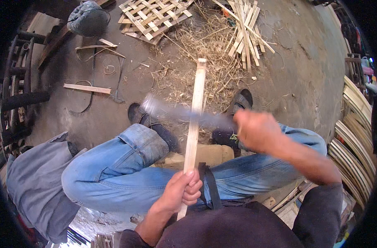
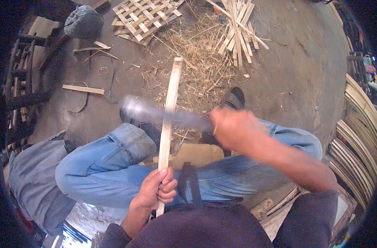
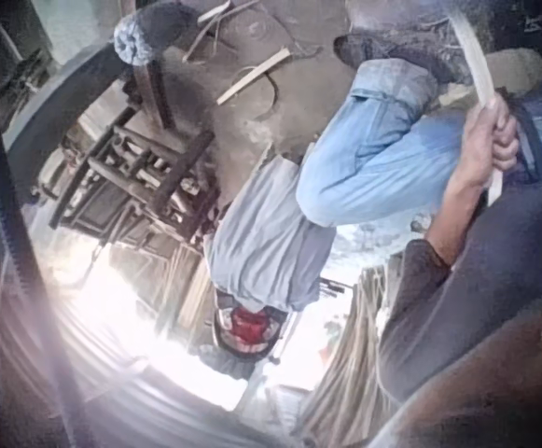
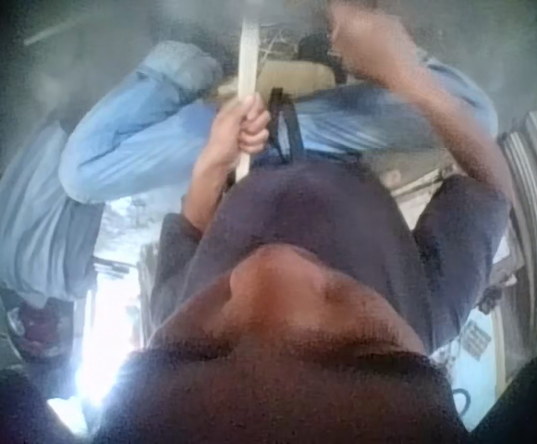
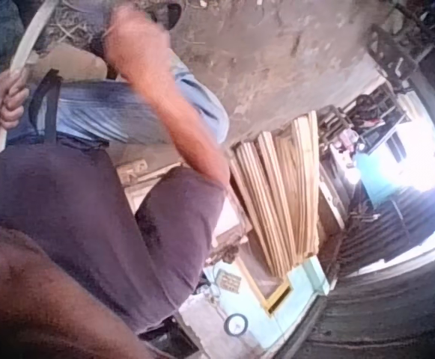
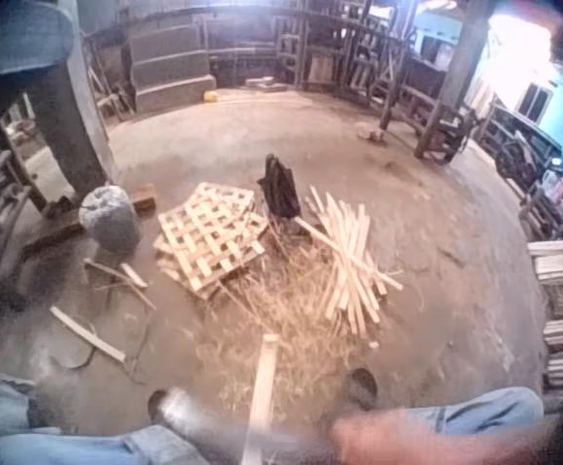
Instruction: The person sits on the floor and uses a large knife to shave and shape a thin wooden stick. They repeatedly scrape the blade along the wood to remove thin layers, occasionally pausing to inspect the stick before continuing.
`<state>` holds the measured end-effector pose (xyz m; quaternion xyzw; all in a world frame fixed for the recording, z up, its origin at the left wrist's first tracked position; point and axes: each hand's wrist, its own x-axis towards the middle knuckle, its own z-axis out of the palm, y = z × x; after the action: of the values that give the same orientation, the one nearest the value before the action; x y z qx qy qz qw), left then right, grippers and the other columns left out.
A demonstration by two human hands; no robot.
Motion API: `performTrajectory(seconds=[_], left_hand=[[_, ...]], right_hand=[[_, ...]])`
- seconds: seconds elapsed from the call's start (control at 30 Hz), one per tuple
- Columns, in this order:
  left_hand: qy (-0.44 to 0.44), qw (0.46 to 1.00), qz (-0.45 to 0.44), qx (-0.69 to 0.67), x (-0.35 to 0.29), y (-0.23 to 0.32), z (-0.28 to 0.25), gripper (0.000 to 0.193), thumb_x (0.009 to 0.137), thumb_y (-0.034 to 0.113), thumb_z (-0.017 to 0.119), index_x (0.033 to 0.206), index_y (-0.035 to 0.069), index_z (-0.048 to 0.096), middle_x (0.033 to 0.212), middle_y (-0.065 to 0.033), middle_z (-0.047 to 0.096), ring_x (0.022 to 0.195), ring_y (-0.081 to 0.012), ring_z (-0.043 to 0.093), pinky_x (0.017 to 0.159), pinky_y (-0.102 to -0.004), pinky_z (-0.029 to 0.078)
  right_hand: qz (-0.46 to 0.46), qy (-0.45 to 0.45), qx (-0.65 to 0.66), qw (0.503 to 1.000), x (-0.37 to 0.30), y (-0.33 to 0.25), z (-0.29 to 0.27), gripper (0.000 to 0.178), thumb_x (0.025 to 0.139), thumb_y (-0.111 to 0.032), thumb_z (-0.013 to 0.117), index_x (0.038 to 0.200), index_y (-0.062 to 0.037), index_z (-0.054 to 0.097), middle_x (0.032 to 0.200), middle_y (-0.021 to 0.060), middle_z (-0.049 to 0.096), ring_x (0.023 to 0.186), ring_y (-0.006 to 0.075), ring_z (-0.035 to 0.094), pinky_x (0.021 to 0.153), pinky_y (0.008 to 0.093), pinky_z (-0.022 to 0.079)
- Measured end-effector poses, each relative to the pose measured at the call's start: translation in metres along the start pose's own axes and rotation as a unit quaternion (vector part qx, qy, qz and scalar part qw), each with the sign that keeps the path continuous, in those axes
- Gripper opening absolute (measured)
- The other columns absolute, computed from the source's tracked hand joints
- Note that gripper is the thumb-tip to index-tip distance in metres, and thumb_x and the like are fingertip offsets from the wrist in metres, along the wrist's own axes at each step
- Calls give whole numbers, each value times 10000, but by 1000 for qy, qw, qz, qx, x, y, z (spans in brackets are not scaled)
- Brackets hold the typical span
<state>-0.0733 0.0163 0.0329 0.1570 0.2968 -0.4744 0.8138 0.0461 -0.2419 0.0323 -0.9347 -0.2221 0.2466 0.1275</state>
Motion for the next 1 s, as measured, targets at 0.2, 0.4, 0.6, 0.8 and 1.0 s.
performTrajectory(seconds=[0.2, 0.4, 0.6, 0.8, 1.0], left_hand=[[1, 1000, -18, -5, -8, -6, -5, 338, 1028, 355, 431, 778, 131, 389, 609, 56, 266, 470, -36, 212, 388, -211, 142], [22, 998, -57, 35, -22, -10, -16, 344, 1020, 354, 443, 759, 136, 388, 604, 62, 253, 478, -45, 210, 402, -226, 129], [11, 997, -46, 68, -29, -16, -24, 365, 1024, 369, 441, 749, 138, 377, 615, 64, 260, 484, -45, 213, 408, -226, 141], [-3, 995, -42, 94, -27, -11, -13, 394, 1030, 387, 432, 738, 130, 368, 622, 67, 255, 494, -46, 216, 413, -224, 154], [-11, 979, -107, 172, -23, -17, -24, 349, 1038, 369, 417, 852, 84, 493, 653, 57, 331, 535, -56, 309, 459, -221, 270]], right_hand=[[-38, -38, -3, 999, -10, 0, -4, 138, 790, -108, 590, 848, -11, 510, 716, 228, 623, 690, 408, 654, 601, 515, 524], [-75, -6, 23, 997, -10, 13, 5, 169, 786, -118, 618, 860, -14, 506, 708, 230, 623, 693, 430, 643, 589, 514, 520], [25, 24, 36, 999, 11, 37, 12, 170, 787, -140, 613, 862, -32, 505, 785, 201, 632, 692, 410, 649, 588, 505, 522], [82, 152, 95, 980, 16, 61, 47, 231, 846, -231, 673, 920, -36, 575, 799, 134, 669, 594, 261, 640, 545, 363, 518], [199, 62, 652, 729, 46, -5, 14, 272, 858, -206, 726, 1020, -39, 584, 828, 34, 655, 703, 110, 612, 640, 274, 507]])
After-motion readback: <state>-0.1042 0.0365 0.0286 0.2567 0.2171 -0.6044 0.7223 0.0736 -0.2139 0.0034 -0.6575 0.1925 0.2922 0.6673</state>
